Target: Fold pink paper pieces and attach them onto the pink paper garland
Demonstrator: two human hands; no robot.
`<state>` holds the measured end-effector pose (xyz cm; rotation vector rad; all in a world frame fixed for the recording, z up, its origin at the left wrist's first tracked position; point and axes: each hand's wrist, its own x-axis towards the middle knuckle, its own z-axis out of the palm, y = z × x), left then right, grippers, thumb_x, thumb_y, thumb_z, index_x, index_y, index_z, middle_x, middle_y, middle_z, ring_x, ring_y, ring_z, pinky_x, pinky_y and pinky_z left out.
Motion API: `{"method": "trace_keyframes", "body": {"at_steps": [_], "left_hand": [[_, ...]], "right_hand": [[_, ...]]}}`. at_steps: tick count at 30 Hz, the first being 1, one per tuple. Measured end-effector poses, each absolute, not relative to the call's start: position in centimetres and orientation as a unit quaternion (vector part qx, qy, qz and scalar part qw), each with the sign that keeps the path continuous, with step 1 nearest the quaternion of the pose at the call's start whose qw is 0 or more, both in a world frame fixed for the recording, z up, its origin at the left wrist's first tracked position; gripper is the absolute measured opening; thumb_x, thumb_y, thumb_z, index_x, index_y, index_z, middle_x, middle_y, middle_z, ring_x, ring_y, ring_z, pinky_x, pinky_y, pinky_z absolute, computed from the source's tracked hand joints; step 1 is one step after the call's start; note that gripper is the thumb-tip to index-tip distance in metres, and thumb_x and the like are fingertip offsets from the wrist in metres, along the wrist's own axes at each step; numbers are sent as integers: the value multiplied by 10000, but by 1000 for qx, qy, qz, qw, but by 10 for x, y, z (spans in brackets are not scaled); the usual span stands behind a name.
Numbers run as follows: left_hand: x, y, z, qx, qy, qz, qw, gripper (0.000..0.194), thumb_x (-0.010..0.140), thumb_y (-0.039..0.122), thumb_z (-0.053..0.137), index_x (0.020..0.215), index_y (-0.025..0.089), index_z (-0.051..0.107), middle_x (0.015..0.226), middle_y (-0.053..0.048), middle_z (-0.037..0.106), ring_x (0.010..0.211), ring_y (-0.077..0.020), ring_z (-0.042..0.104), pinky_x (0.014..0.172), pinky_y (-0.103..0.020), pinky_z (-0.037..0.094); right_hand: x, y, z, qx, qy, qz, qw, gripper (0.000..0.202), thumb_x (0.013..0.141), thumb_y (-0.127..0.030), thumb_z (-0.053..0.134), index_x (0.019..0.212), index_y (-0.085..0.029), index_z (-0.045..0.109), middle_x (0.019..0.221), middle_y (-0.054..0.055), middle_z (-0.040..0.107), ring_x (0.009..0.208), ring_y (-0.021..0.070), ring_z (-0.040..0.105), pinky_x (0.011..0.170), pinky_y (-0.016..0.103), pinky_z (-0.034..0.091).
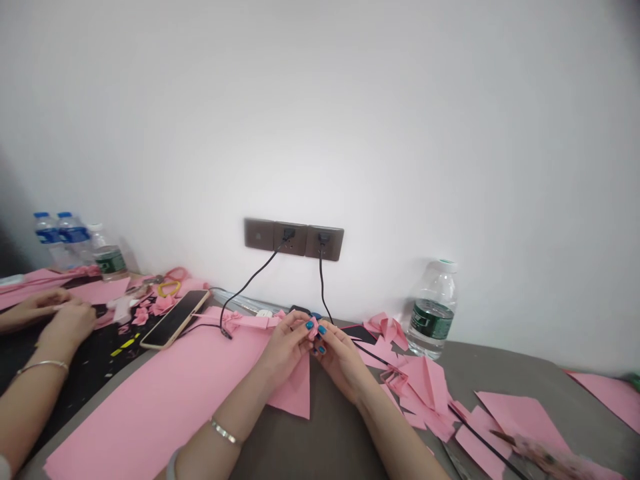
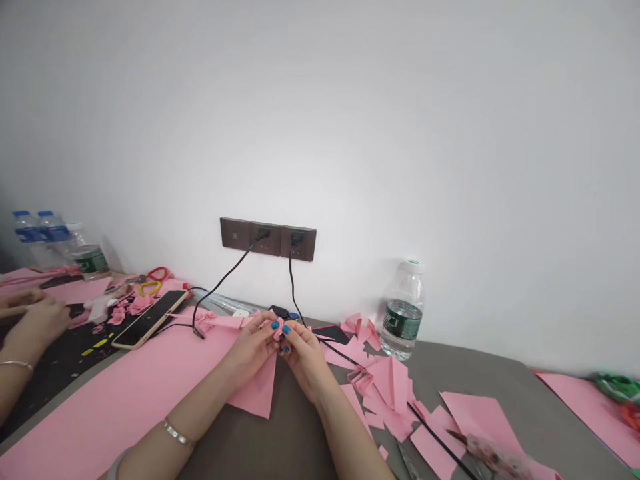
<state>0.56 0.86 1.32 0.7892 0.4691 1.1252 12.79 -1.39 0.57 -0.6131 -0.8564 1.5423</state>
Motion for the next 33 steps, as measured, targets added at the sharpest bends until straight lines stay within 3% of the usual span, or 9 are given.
{"method": "trace_keyframes", "body": {"at_steps": [15,19,24,29,33], "left_hand": [[5,9,8,391,208,496,747,185,708,253,793,812,143,687,692,4,619,623,-68,574,597,-167,471],[6,7,10,410,226,507,724,215,690,309,798,742,153,660,651,17,594,595,-80,562,554,-176,462],[6,8,9,474,264,530,652,238,737,394,734,742,159,698,633,17,579,598,-98,552,577,-205,474],[4,12,7,583,289,548,526,174,770,342,701,823,181,736,745,-23,675,718,-149,614,694,-252,501],[2,13,6,611,308,551,478,157,809,323,660,827,180,722,762,-23,672,724,-154,617,711,-260,501]], "right_hand": [[130,-15,2,-245,-351,677,599,264,693,-338,810,704,-218,575,673,-27,565,575,104,426,585,229,388],[125,-16,3,-253,-342,663,616,276,679,-343,820,829,-245,610,647,-43,560,577,100,446,579,214,381],[121,-11,-2,-269,-340,631,644,263,673,-381,815,804,-225,649,672,-38,569,556,84,420,538,205,348],[122,-6,-9,-286,-337,584,681,250,657,-398,817,748,-210,679,656,-30,562,588,96,446,531,208,346],[123,-6,-9,-315,-366,549,682,243,676,-407,797,738,-196,693,679,-12,584,582,99,443,535,220,363]]}}
